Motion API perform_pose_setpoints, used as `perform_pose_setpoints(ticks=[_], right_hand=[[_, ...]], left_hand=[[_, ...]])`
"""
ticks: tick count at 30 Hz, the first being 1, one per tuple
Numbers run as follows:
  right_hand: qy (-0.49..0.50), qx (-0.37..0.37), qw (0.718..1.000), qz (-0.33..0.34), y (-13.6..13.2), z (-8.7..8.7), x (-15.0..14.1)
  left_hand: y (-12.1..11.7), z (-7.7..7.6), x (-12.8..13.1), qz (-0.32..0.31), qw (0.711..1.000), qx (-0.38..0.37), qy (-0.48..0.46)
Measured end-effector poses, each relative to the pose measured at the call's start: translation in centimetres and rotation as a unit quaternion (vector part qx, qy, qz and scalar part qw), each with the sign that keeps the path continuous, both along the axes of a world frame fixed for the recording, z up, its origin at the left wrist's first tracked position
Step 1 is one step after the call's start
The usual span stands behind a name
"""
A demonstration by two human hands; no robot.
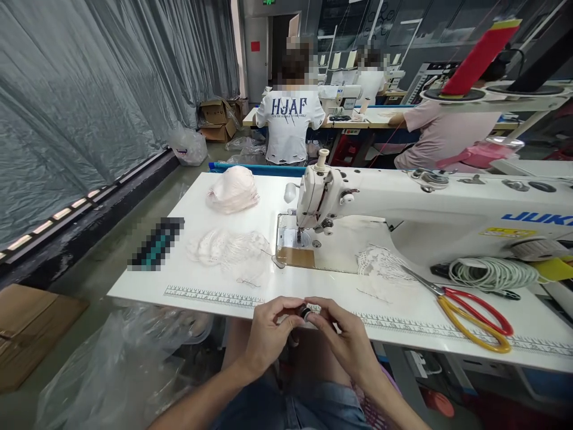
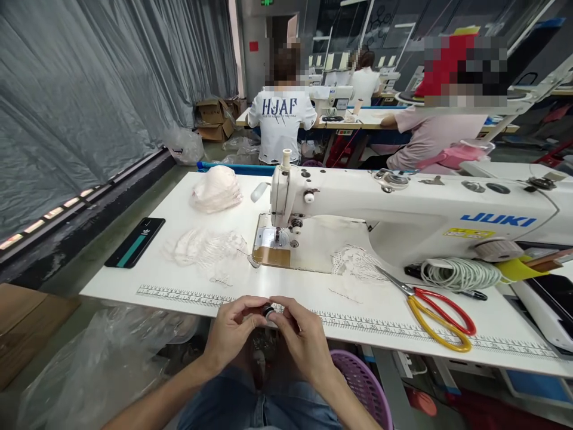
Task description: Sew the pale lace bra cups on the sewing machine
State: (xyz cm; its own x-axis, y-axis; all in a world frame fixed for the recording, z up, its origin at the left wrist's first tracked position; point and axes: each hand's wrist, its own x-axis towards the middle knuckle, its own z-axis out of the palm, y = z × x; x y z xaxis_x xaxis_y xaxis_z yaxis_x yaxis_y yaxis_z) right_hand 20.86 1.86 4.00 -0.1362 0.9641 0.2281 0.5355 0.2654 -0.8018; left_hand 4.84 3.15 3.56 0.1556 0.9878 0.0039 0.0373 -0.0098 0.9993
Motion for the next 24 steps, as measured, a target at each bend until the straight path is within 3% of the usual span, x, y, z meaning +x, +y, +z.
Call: perform_pose_setpoints(ticks=[4,10,12,16,20,22,24], right_hand=[[0.008,0.016,1.0,0.025,-0.4,-0.5,-0.9],[0.019,0.074,0.994,0.078,-1.0,-0.7,-2.5],[0.021,0.086,0.992,0.093,-1.2,-0.4,-2.7],[0.008,0.086,0.984,0.153,-1.3,0.3,-2.2],[-0.028,0.1,0.968,0.227,-1.5,0.7,-1.1],[-0.051,0.089,0.962,0.254,-1.5,1.0,-0.7],[-0.074,0.057,0.959,0.269,-1.6,1.6,-0.5]], left_hand=[[-1.1,-0.4,-0.9,0.007,0.999,-0.03,-0.015],[-2.6,-1.2,-2.2,0.03,0.995,0.096,0.003],[-3.0,-1.2,-2.6,0.026,0.995,0.096,-0.011],[-3.2,-0.6,-3.4,-0.033,0.99,-0.048,-0.128],[-2.2,0.0,-4.3,-0.213,0.927,-0.229,-0.207],[-1.7,-0.1,-4.6,-0.269,0.902,-0.272,-0.198],[-1.2,-0.2,-4.8,-0.283,0.901,-0.278,-0.176]])
